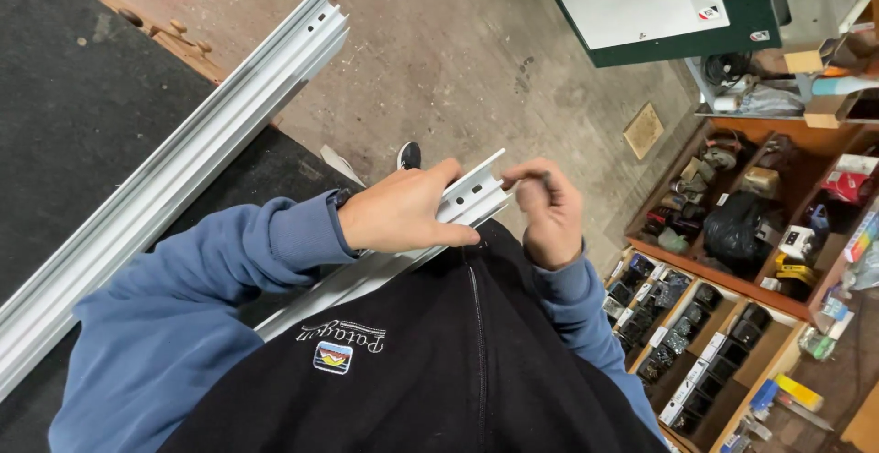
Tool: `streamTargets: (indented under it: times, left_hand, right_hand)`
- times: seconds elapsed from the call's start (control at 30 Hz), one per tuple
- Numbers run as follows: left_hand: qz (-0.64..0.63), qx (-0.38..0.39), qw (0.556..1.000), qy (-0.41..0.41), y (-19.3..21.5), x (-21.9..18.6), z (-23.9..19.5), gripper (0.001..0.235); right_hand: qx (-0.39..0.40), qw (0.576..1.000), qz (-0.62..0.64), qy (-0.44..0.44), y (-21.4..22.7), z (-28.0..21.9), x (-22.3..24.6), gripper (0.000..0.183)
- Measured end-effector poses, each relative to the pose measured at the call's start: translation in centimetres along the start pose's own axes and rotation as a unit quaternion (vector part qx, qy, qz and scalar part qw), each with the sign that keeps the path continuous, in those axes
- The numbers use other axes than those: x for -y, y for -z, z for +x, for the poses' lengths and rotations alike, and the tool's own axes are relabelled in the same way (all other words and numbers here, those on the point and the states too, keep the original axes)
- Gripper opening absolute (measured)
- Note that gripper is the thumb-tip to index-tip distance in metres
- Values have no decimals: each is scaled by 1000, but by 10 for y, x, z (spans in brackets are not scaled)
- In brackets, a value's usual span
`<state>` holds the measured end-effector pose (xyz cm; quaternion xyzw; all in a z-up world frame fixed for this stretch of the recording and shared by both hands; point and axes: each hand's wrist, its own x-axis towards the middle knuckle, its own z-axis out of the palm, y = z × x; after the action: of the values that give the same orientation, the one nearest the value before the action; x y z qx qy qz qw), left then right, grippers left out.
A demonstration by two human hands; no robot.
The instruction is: The person repeatedly scrapes the cut ends of several white metal profiles with a small metal tool to remove burrs. The person handles the profiles one at a time, scraping each end before placing the profile back on the floor.
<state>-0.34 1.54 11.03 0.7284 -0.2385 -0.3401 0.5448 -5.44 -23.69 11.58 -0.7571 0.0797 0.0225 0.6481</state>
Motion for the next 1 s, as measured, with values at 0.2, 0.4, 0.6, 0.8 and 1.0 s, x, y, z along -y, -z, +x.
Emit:
streamTargets:
  times: [0.2,0.4,0.6,0.8,1.0]
  left_hand:
    - [15,-22,999,-23,-3,-1,1,65]
    - [20,-35,999,-25,-4,-1,0,64]
    - [25,-38,999,-26,-8,-3,4,65]
    - [36,-47,998,1,-15,-4,6,66]
    - [54,-64,996,24,-25,-9,11,64]
  right_hand:
    - [85,984,-153,-4,-10,5,12,9]
    - [66,986,-147,39,-3,4,3,13]
    - [75,986,-143,32,-1,13,27,22]
    - [160,960,-200,110,2,6,45,19]
    - [178,943,-153,235,30,23,22,20]
